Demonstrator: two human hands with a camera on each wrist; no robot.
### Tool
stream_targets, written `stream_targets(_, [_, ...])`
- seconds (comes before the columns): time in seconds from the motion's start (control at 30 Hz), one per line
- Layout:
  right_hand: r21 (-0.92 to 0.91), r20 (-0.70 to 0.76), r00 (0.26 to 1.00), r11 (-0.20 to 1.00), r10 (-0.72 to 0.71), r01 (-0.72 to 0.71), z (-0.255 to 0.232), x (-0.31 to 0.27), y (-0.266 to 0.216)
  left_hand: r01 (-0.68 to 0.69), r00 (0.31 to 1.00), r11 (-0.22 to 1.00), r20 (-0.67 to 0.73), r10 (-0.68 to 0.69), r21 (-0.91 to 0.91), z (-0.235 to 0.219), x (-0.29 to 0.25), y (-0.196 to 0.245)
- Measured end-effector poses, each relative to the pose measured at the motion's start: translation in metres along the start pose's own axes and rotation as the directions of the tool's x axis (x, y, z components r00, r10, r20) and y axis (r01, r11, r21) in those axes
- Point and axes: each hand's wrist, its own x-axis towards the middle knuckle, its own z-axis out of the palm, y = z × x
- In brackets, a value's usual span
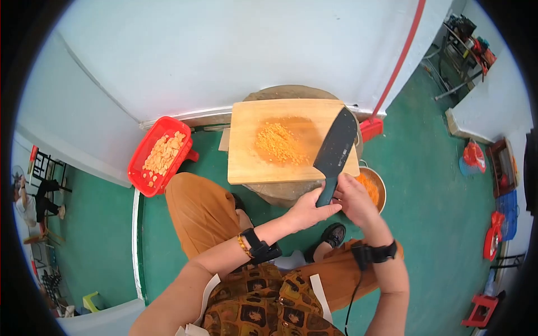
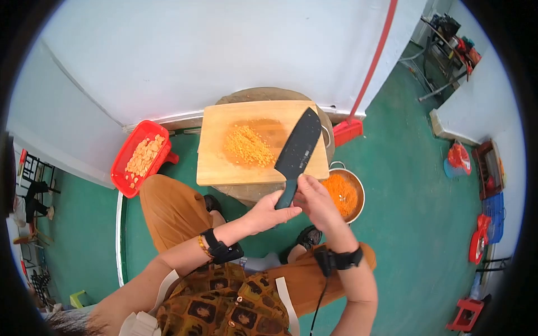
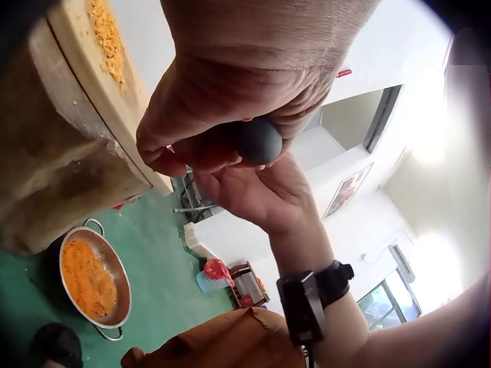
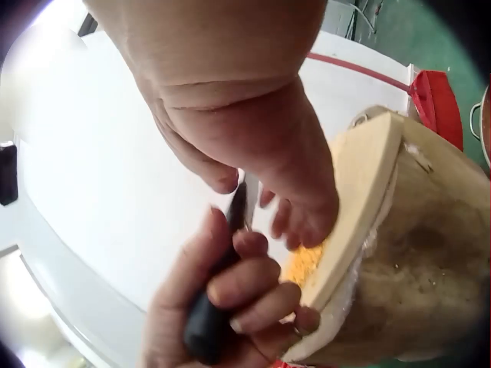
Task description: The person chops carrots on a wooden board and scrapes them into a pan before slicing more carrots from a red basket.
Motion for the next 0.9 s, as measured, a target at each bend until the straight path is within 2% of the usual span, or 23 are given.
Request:
stream_targets(0.03, [-0.009,-0.005,0.999,0.999,-0.041,0.041,0.007,0.011,0.006,0.007,1.000,1.000,0.009,-0.007,-0.008,-0.003,0.000,0.002])
stream_targets(0.1, [-0.024,-0.023,0.992,0.992,-0.124,0.123,0.015,0.029,0.017,0.002,0.999,0.981,0.038,-0.010,0.194,-0.019,0.005,0.000])
stream_targets(0.2, [0.092,-0.234,0.958,0.978,-0.164,0.190,0.036,0.041,0.036,0.040,0.991,0.917,0.099,-0.086,0.398,-0.049,0.002,0.015])
stream_targets(0.23, [0.018,-0.290,0.928,0.968,-0.236,0.251,0.038,0.044,0.042,0.054,0.985,0.892,0.125,-0.123,0.449,-0.057,0.001,0.020])
stream_targets(0.27, [-0.015,-0.323,0.919,0.972,-0.228,0.236,0.033,0.045,0.048,-0.059,0.998,0.834,0.042,0.043,0.549,-0.064,0.000,0.015])
stream_targets(0.3, [-0.047,-0.356,0.908,0.975,-0.221,0.219,0.026,0.044,0.052,-0.150,0.976,0.745,-0.021,0.215,0.650,-0.074,0.001,0.004])
stream_targets(0.33, [-0.077,-0.391,0.895,0.977,-0.214,0.200,0.020,0.043,0.055,-0.215,0.921,0.631,-0.060,0.385,0.745,-0.083,0.000,-0.003])
stream_targets(0.37, [-0.061,-0.403,0.898,0.984,-0.176,0.166,0.015,0.044,0.057,-0.194,0.914,0.602,-0.080,0.399,0.775,-0.096,0.001,-0.006])
stream_targets(0.43, [-0.102,-0.423,0.885,0.981,-0.194,0.166,0.014,0.038,0.061,-0.062,0.881,0.501,-0.189,0.434,0.863,-0.113,-0.001,0.004])
stream_targets(0.53, [-0.156,-0.438,0.868,0.971,-0.232,0.181,0.011,0.034,0.072,0.159,0.866,0.333,-0.293,0.404,0.929,-0.140,0.005,-0.003])
stream_targets(0.63, [-0.208,-0.407,0.884,0.966,-0.230,0.155,0.012,0.029,0.073,0.279,0.907,0.227,-0.334,0.257,0.933,-0.150,0.012,0.001])
stream_targets(0.83, [-0.292,-0.341,0.916,0.950,-0.211,0.110,0.032,0.035,0.074,0.310,0.897,0.199,-0.356,0.263,0.930,-0.149,0.039,-0.009])
stream_targets(0.9, [-0.318,-0.310,0.928,0.943,-0.205,0.102,0.041,0.040,0.076,0.285,0.890,0.231,-0.346,0.298,0.930,-0.149,0.045,-0.010])
